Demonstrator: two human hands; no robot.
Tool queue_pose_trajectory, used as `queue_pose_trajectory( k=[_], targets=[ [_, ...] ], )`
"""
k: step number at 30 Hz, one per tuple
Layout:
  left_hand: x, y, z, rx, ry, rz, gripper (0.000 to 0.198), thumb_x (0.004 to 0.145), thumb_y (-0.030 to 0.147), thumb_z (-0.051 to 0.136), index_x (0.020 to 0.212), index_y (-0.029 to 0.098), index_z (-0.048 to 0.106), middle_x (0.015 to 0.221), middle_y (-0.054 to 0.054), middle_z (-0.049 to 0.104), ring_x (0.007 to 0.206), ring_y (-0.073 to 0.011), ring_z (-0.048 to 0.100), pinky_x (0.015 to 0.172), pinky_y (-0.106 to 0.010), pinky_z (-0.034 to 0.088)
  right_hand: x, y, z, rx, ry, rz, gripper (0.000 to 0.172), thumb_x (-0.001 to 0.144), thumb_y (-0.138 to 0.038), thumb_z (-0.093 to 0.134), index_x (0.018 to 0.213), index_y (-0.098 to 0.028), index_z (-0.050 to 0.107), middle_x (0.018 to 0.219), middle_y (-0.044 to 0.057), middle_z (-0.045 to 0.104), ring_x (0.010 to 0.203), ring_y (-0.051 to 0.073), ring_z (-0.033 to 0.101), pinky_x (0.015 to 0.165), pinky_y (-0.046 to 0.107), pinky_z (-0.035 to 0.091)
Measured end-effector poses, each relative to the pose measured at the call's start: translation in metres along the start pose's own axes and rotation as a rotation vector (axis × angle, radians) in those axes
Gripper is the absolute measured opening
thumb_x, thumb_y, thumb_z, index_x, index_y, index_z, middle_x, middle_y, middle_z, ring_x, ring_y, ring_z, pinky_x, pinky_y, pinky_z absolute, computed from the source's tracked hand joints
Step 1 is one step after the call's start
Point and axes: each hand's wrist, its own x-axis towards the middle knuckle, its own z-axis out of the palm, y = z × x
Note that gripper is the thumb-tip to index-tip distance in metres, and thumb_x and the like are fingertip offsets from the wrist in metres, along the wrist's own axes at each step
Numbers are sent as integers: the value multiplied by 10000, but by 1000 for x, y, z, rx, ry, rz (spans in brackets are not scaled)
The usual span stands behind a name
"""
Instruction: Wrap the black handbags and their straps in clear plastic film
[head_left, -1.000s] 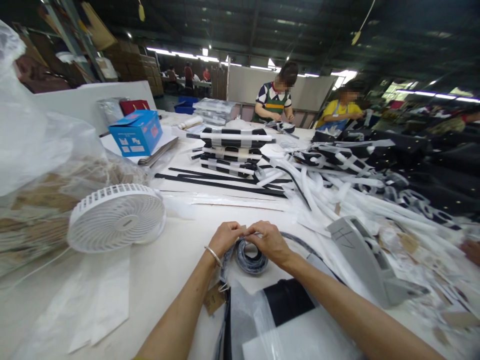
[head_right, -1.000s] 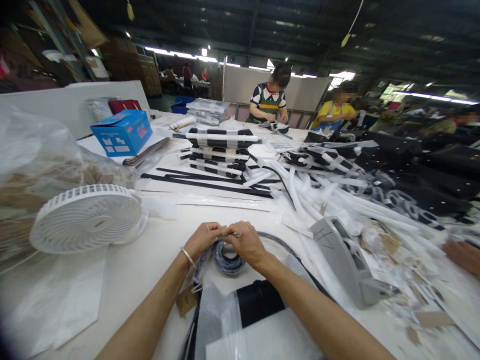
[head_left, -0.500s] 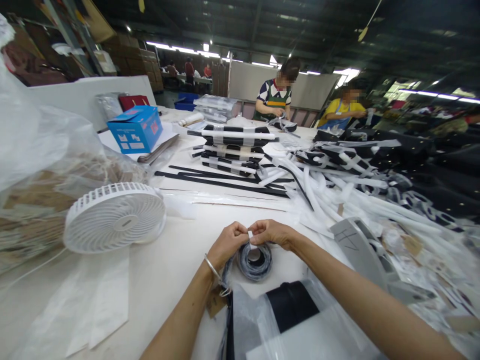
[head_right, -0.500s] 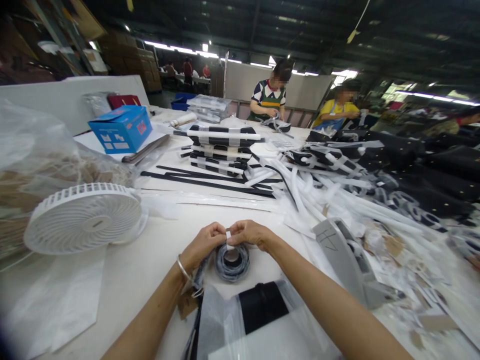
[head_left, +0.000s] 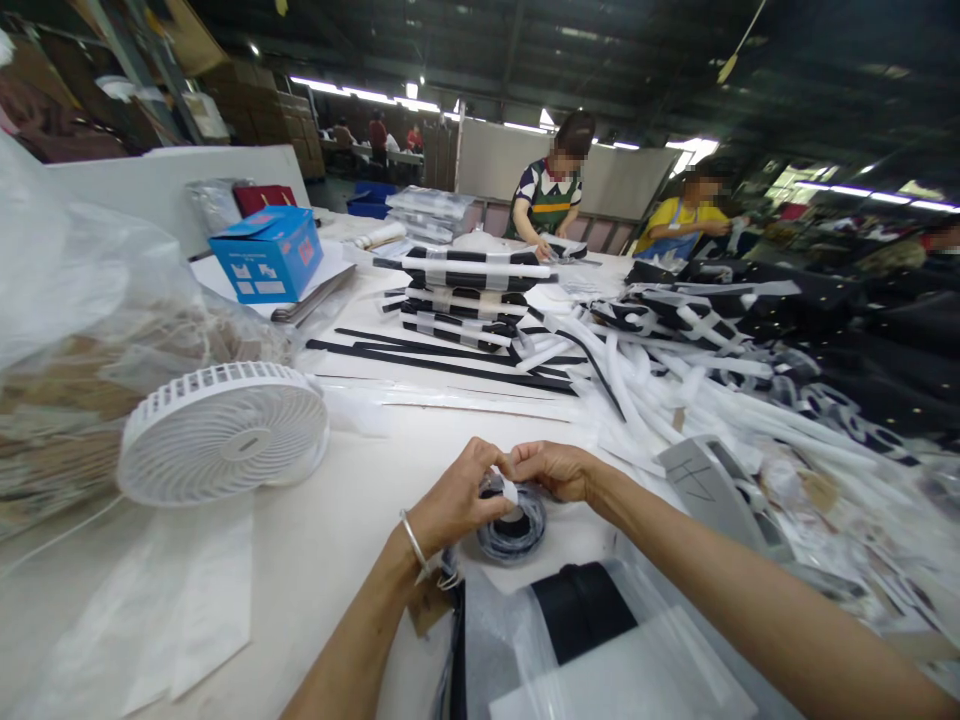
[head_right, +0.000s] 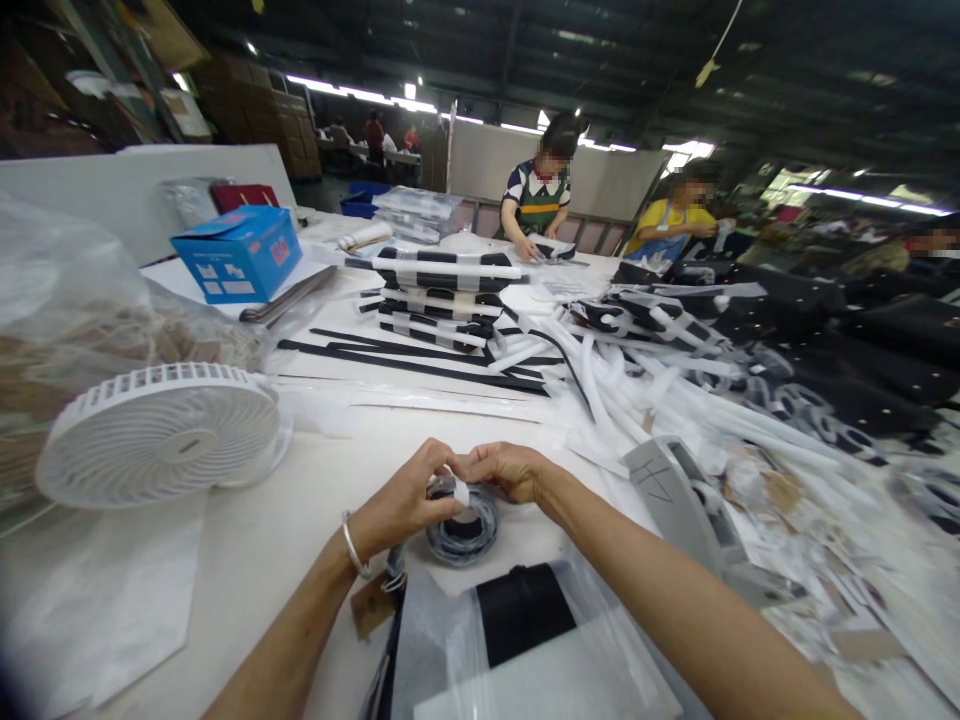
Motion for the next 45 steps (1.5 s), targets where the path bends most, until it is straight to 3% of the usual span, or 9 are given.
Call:
queue_pose_trajectory(
  k=[9, 14, 20, 26, 34, 38, 41, 45],
  targets=[
    [2, -11, 13, 72, 45, 56, 244, 706, 50, 633, 877, 217, 585, 993, -8, 464, 904, -154, 519, 853, -283, 430, 3, 1, -4, -144, 90, -83, 324, 497, -252, 848, 556, -154, 546, 447, -67, 498, 414, 39, 336, 409, 204, 201],
    [0, -12, 14, 60, -53, 25, 330, 671, 92, 680, 948, 229, 564, 1041, -17, 473, 921, -172, 524, 863, -300, 446, 1, 3, -5, -241, 184, -156, 256, 514, -261, 829, 575, -141, 611, 462, -51, 537, 435, 47, 345, 433, 215, 217],
    [0, -22, 27, 145, 96, -33, 294, 690, 64, 596, 935, 224, 578, 1010, -16, 497, 782, -143, 537, 752, -283, 450, 5, 7, -2, -352, 305, -247, 213, 512, -273, 821, 599, -150, 670, 514, -38, 601, 496, 85, 445, 494, 228, 316],
    [4, -27, 27, 126, 172, -66, 238, 645, 39, 604, 812, 208, 594, 882, -17, 577, 851, -183, 561, 783, -298, 435, 7, 16, 5, -461, 419, -339, 135, 608, -276, 730, 681, -163, 741, 627, -1, 685, 586, 137, 547, 554, 243, 384],
    [5, -33, 28, 71, 224, -222, 159, 623, 107, 668, 752, 193, 634, 774, -4, 660, 707, -170, 591, 683, -278, 435, -8, 23, 12, -585, 390, -402, 187, 741, -281, 615, 780, -189, 773, 710, 6, 729, 683, 195, 630, 625, 276, 446],
    [5, -33, 27, 35, 257, -286, 122, 637, 203, 695, 697, 189, 590, 679, 16, 632, 655, -164, 579, 601, -256, 402, -16, 19, 12, -769, 311, -558, 186, 743, -239, 662, 889, -242, 776, 891, 8, 758, 828, 235, 670, 772, 315, 480],
    [4, -35, 27, 2, 247, -285, 160, 625, 214, 700, 724, 193, 576, 644, 39, 607, 610, -146, 551, 557, -239, 374, -17, 22, 10, -908, 310, -664, 175, 788, -259, 657, 926, -269, 765, 943, 22, 756, 856, 245, 678, 809, 339, 486],
    [4, -38, 28, -64, 198, -231, 219, 648, 169, 648, 860, 209, 613, 761, 43, 653, 652, -135, 577, 611, -232, 414, -15, 30, 10, -1099, 391, -755, 158, 838, -215, 610, 902, -267, 745, 913, 46, 743, 851, 227, 656, 817, 334, 464]
  ],
)
